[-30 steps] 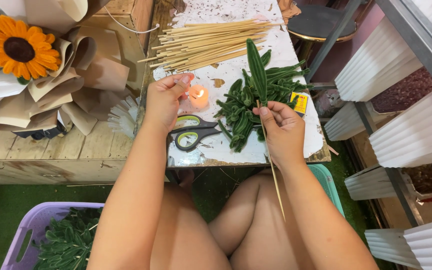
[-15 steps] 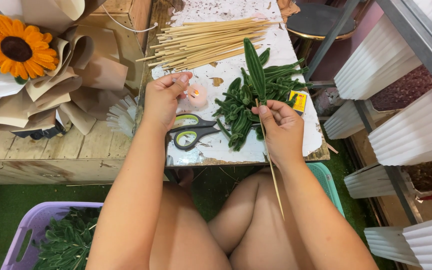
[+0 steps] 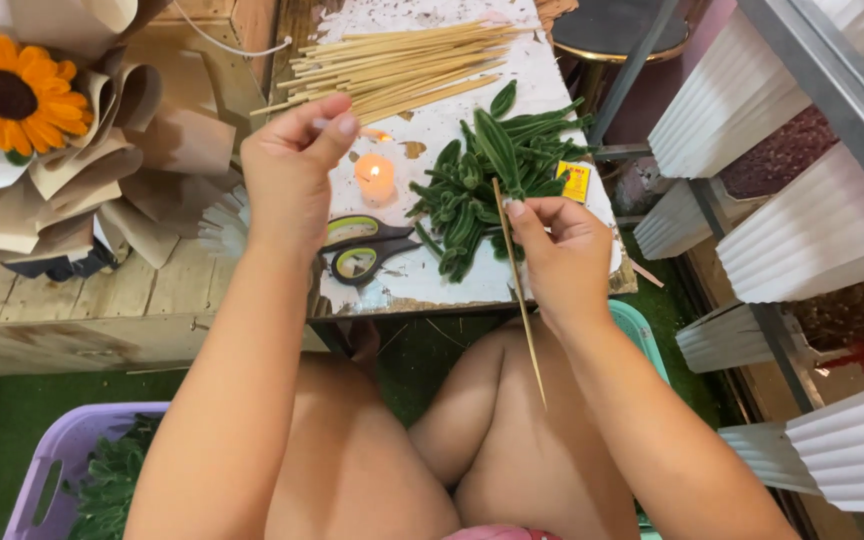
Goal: Assembling green leaf stems onto thin wooden sticks at a floral design station.
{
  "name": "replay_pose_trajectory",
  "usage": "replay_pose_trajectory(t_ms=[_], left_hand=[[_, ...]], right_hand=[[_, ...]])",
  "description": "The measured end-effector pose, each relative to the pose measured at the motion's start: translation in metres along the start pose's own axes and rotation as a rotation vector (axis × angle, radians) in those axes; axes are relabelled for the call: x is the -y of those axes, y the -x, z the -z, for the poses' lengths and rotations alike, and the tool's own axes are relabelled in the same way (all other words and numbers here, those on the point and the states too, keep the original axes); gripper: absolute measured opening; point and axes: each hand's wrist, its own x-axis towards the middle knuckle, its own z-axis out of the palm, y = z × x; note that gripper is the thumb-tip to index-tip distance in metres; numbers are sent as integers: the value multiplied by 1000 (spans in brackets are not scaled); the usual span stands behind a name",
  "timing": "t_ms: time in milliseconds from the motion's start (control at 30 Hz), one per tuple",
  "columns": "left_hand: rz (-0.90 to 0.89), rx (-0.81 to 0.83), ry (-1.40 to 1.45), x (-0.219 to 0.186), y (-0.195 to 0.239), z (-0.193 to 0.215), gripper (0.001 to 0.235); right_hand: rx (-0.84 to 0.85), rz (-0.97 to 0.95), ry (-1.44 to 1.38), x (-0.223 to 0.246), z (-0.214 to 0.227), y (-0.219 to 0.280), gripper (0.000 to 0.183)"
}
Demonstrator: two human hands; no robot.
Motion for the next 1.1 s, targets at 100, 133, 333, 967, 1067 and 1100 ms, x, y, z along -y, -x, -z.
replay_pose_trajectory(t_ms=[100, 133, 333, 967, 1067, 1100], left_hand=[[-83, 107, -88, -28, 39, -31, 23], [-82, 104, -89, -36, 52, -38, 23], [42, 350, -235, -52, 104, -64, 22], [-380, 546, -463, -57, 118, -55, 23], [-536, 574, -500, -62, 121, -52, 19], [-605, 589, -529, -64, 122, -52, 17]], right_hand=[[78, -58, -6, 32, 11, 29, 12], [81, -60, -7, 39, 14, 35, 12], [158, -147, 42, 63, 32, 65, 12], [141, -118, -81, 67, 42, 82, 7], [134, -122, -86, 64, 43, 82, 8], [130, -125, -86, 62, 43, 82, 9]])
